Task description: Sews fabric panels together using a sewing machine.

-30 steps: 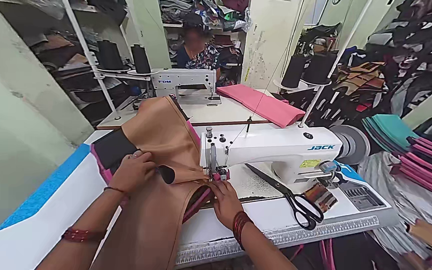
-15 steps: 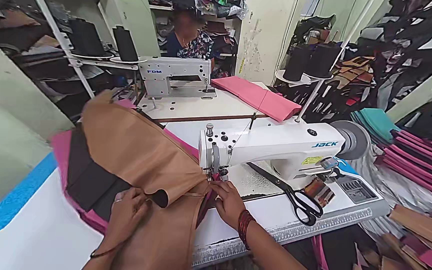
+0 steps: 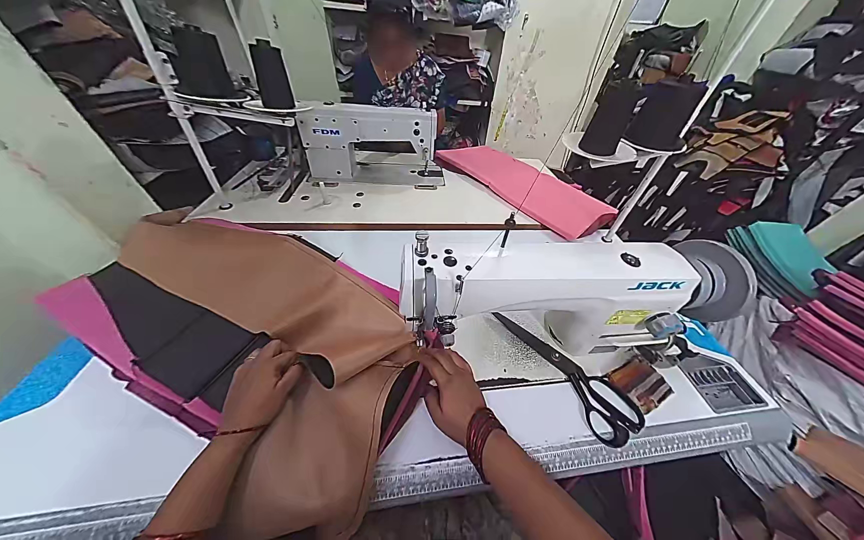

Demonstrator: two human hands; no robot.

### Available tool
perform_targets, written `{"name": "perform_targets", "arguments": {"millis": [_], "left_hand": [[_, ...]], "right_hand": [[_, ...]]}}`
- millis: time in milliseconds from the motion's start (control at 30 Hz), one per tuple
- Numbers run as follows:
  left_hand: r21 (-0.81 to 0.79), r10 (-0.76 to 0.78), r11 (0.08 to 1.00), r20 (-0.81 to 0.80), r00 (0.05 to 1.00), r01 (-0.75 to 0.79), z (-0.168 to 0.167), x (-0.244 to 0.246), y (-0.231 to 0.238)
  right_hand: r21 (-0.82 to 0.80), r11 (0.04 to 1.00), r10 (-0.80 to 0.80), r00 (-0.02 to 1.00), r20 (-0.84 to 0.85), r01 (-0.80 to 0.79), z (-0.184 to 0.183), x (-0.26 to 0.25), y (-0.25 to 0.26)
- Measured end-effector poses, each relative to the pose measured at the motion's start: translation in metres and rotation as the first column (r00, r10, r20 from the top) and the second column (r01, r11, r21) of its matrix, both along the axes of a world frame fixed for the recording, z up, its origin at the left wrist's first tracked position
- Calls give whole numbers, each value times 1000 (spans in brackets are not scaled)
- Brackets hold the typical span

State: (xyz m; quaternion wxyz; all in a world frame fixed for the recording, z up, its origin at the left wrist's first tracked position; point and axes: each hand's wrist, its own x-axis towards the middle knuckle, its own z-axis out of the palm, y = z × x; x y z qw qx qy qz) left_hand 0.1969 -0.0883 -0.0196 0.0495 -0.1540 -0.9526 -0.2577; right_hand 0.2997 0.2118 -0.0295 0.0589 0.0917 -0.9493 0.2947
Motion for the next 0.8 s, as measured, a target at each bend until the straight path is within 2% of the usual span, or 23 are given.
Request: {"name": "perform_targets", "arguments": {"millis": [133, 300, 467, 667, 800], "left_hand": [[36, 14, 999, -44, 999, -12, -4, 14, 1], [37, 57, 998, -78, 995, -55, -8, 24, 3], [45, 111, 993, -77, 991, -108, -8, 39, 10], [38, 211, 977, -44, 977, -209, -4, 80, 27], [22, 269, 963, -51, 962, -268, -3, 91, 39]], "right_hand": [[120, 993, -3, 1000, -1, 3, -1, 1, -5], [190, 981, -27, 999, -20, 30, -1, 2, -10], [190, 980, -50, 999, -11, 51, -2, 0, -9], [158, 982, -118, 988, 98, 102, 5, 0, -8], [117, 985, -136, 989, 62, 128, 4, -2, -6]]}}
